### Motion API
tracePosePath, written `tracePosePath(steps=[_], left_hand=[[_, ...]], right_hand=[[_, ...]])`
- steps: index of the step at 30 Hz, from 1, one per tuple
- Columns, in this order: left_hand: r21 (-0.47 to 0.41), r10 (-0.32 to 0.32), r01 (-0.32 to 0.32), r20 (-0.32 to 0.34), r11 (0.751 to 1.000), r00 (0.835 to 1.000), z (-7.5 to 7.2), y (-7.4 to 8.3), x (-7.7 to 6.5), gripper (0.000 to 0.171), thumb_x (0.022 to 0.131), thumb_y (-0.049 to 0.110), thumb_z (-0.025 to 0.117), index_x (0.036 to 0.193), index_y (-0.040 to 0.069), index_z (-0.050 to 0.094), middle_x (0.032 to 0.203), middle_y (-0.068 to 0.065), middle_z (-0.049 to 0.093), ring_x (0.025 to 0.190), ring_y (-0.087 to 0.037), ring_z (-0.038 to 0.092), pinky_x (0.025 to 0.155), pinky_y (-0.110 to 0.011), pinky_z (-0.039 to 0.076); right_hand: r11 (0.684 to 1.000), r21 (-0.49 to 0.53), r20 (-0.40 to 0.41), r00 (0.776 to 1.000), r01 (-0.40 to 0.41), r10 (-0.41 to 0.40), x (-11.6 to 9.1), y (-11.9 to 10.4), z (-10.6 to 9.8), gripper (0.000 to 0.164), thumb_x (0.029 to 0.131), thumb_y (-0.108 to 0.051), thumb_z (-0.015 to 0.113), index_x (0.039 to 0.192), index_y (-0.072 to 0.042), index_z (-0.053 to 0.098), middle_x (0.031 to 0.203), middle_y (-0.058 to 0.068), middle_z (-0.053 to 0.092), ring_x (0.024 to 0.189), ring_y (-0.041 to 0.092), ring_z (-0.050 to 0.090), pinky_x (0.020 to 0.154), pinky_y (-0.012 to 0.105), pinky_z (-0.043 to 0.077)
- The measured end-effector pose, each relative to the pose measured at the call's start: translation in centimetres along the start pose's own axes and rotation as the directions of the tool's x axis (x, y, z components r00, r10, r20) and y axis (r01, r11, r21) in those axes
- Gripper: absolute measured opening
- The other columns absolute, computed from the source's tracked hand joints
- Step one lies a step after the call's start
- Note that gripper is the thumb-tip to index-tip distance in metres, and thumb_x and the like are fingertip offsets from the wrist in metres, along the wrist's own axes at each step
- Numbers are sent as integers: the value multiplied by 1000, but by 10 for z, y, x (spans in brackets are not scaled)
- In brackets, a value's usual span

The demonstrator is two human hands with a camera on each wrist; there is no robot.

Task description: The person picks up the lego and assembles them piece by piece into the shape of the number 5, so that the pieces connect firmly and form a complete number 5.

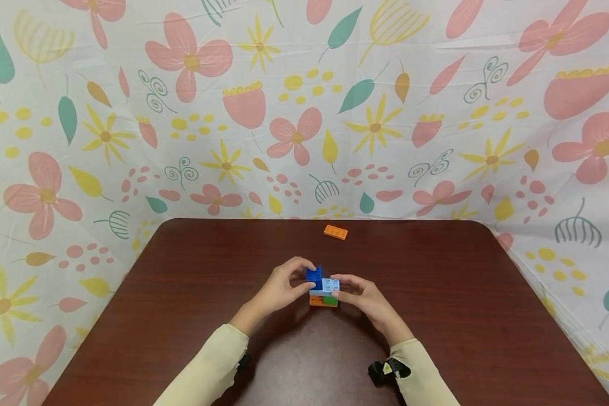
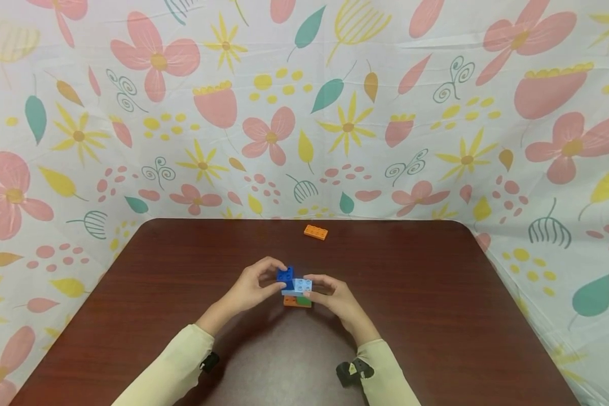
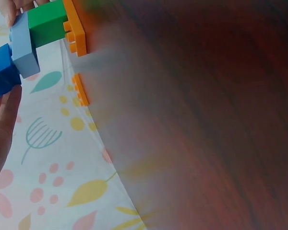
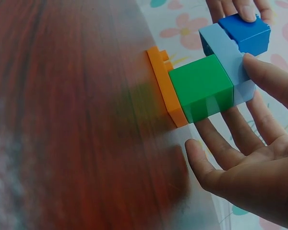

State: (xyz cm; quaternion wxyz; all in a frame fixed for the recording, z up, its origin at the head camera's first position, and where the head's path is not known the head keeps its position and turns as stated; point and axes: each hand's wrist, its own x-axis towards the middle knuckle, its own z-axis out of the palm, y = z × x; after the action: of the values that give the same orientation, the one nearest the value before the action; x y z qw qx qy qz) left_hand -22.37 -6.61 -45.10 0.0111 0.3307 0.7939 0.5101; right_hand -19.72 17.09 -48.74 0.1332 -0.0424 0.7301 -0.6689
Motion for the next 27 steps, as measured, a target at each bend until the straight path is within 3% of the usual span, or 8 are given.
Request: tracePosePath(steps=[4, 10, 13, 27], left_hand=[[-46, 24, -24, -2, 999, 1000, 0, 2, -2, 22, 89, 1, 66, 109, 7, 60, 110, -8, 57, 104, -30, 62, 87, -46, 52], [-29, 53, -53, 0, 998, 999, -1, -5, -1, 19, 88, 4, 67, 107, 8, 64, 112, -6, 58, 104, -26, 63, 83, -31, 54], [-24, 72, -72, -2, 997, 997, -2, -5, -3, 18, 88, 4, 68, 106, 7, 65, 113, -8, 58, 104, -26, 64, 83, -30, 54], [-15, 41, -41, 43, 999, 998, -2, 0, 3, 17, 88, 3, 68, 104, 6, 66, 114, -9, 57, 107, -27, 62, 87, -31, 53]], right_hand=[[1000, -4, -4, 1000, -7, 7, 1, 0, 1, 48, 85, -28, 75, 128, -13, 61, 126, 7, 59, 104, 22, 58, 91, 38, 47], [1000, 0, -16, 1000, -3, 3, 2, 0, 1, 45, 85, -26, 75, 126, -14, 62, 123, 7, 60, 102, 23, 58, 89, 38, 48], [1000, -2, -16, 1000, -11, 11, 2, 1, 2, 46, 84, -27, 75, 126, -14, 62, 123, 7, 60, 103, 23, 59, 90, 38, 48], [1000, -2, -17, 1000, -19, 19, 0, 0, 1, 45, 85, -26, 74, 127, -15, 62, 125, 7, 60, 107, 24, 57, 94, 41, 46]])
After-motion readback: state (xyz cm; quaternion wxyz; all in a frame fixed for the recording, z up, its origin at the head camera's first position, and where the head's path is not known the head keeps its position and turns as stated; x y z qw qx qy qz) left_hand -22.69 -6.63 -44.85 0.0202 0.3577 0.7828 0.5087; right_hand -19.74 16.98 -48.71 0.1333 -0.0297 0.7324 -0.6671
